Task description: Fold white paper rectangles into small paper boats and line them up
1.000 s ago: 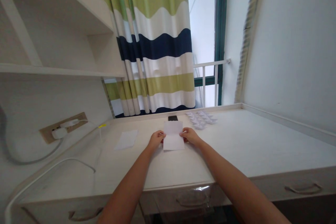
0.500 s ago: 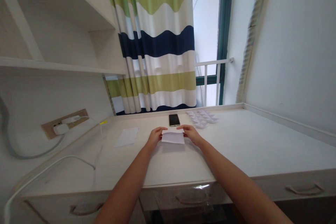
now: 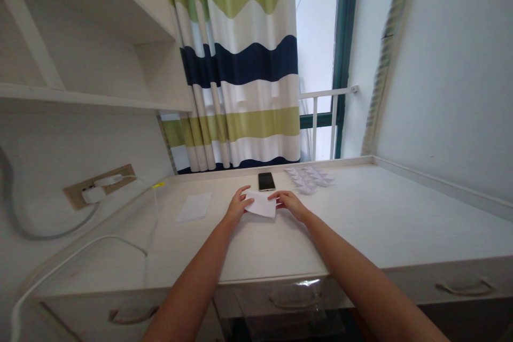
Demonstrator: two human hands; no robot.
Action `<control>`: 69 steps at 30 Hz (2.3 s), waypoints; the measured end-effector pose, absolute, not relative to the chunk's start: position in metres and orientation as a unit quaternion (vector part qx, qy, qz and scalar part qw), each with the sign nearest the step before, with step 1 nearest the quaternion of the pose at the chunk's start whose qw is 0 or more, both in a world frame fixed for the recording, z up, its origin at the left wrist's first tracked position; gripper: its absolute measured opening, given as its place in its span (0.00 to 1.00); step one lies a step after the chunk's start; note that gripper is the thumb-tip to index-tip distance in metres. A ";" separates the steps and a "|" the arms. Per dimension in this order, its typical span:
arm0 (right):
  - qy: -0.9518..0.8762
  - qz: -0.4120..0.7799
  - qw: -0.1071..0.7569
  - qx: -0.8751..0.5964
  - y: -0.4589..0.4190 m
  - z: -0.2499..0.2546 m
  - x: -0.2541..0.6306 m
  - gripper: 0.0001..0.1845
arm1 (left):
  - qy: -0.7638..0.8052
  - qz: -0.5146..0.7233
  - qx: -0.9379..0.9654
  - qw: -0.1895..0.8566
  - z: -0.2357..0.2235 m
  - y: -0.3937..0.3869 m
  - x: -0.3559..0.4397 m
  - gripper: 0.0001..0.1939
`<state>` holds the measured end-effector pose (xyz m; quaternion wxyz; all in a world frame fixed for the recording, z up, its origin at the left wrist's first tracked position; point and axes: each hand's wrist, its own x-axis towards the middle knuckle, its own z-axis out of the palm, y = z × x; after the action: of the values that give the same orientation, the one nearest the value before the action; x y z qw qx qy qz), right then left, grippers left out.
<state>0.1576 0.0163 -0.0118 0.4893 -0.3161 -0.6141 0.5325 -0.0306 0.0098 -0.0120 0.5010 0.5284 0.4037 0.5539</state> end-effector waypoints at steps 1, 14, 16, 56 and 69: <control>-0.621 0.527 0.490 -0.311 0.017 -0.012 0.157 0.11 | 0.408 0.554 0.533 0.492 -0.012 0.010 -0.031 0.35; -0.684 0.499 0.418 -0.330 0.019 -0.017 0.150 0.17 | 0.390 0.560 0.595 0.424 -0.005 0.005 -0.022 0.35; -0.666 0.510 0.435 -0.326 0.019 -0.015 0.151 0.18 | 0.390 0.578 0.557 0.452 -0.004 0.004 -0.020 0.33; -0.609 0.490 0.497 -0.376 0.035 -0.012 0.156 0.14 | 0.450 0.461 0.627 0.439 -0.005 0.020 -0.011 0.13; -0.581 0.506 0.502 -0.394 -0.002 -0.002 0.163 0.12 | 0.446 0.499 0.591 0.450 -0.007 -0.007 0.002 0.13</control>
<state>0.1630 -0.0018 -0.0015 0.5024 -0.3936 -0.5806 0.5055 0.0018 -0.0074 -0.0071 0.4504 0.5913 0.4459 0.4987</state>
